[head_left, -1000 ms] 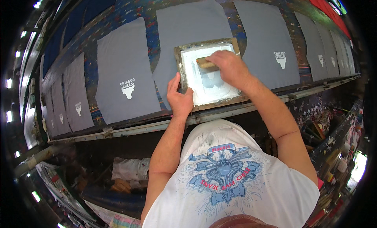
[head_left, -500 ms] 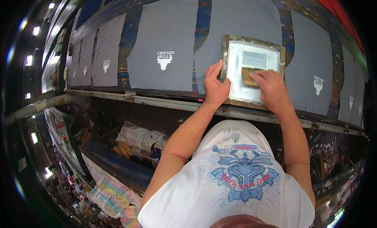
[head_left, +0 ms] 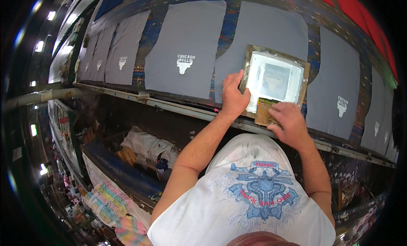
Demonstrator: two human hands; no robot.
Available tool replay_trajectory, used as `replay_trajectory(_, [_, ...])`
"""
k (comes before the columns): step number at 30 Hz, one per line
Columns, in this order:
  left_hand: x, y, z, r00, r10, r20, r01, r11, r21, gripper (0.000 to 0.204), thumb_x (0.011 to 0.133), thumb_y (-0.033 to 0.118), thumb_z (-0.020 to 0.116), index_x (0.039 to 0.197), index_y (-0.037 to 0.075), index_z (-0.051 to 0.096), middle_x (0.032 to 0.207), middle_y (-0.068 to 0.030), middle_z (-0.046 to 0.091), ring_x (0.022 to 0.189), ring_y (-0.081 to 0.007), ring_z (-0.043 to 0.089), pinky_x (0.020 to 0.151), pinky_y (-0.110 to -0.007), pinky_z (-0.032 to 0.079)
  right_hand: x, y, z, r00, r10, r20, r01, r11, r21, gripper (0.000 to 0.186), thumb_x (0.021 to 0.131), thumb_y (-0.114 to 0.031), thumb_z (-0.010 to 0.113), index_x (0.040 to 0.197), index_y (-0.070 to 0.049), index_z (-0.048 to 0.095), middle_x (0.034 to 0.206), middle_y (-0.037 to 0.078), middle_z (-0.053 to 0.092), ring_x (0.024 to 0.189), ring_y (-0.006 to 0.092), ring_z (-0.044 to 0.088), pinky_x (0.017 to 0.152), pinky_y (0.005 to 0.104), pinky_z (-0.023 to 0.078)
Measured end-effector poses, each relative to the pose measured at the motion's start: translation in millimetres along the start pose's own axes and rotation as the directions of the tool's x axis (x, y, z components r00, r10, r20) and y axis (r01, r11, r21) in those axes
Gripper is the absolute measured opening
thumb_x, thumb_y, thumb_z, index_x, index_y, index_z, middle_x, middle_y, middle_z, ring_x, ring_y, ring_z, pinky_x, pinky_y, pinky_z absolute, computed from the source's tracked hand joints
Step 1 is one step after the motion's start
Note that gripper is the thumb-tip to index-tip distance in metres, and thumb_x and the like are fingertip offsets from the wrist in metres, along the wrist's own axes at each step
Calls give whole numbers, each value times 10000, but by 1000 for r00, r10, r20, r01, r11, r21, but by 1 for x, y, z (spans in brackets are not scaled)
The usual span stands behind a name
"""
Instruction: The person uses a squeegee to apply white ink through a screen printing frame onto a series of t-shirts laid out on a table. The shirts are printed one at a time, and the person moves along the table to reach each shirt.
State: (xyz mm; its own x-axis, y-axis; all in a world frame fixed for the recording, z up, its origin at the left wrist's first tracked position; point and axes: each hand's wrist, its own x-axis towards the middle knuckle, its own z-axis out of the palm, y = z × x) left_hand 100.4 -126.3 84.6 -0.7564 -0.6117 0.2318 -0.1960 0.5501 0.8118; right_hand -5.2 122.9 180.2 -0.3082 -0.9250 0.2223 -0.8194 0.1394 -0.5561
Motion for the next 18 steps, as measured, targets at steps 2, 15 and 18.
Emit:
replay_trajectory(2, [-8,9,-4,998,-59,6,59,998,-36,676,836,8,791,1503,-21,683,1343,-212,701,1280,-421,644,1145,-506,516,12,20,-20,992,-2,-128,-10,995,-95,526,883,-137,889,1381,-50,746,1378,186,750,1329,402,668,1126,532,516])
replay_trajectory(15, [-42,60,-86,998,-35,-58,29,993,-112,596,830,-19,817,1418,65,767,1258,-126,754,1121,-288,728,912,-381,620,166,104,-106,796,419,436,-499,863,82,824,1163,-691,489,1427,49,738,1398,261,766,1296,344,713,1168,454,513])
replay_trajectory(18, [-40,53,-108,995,-62,-74,39,960,-278,586,836,-38,815,1411,62,762,1292,-116,750,1173,-286,726,944,-395,628,194,113,-106,758,425,495,-563,809,167,936,1131,-782,475,1461,59,719,1420,236,767,1304,317,715,1178,444,510])
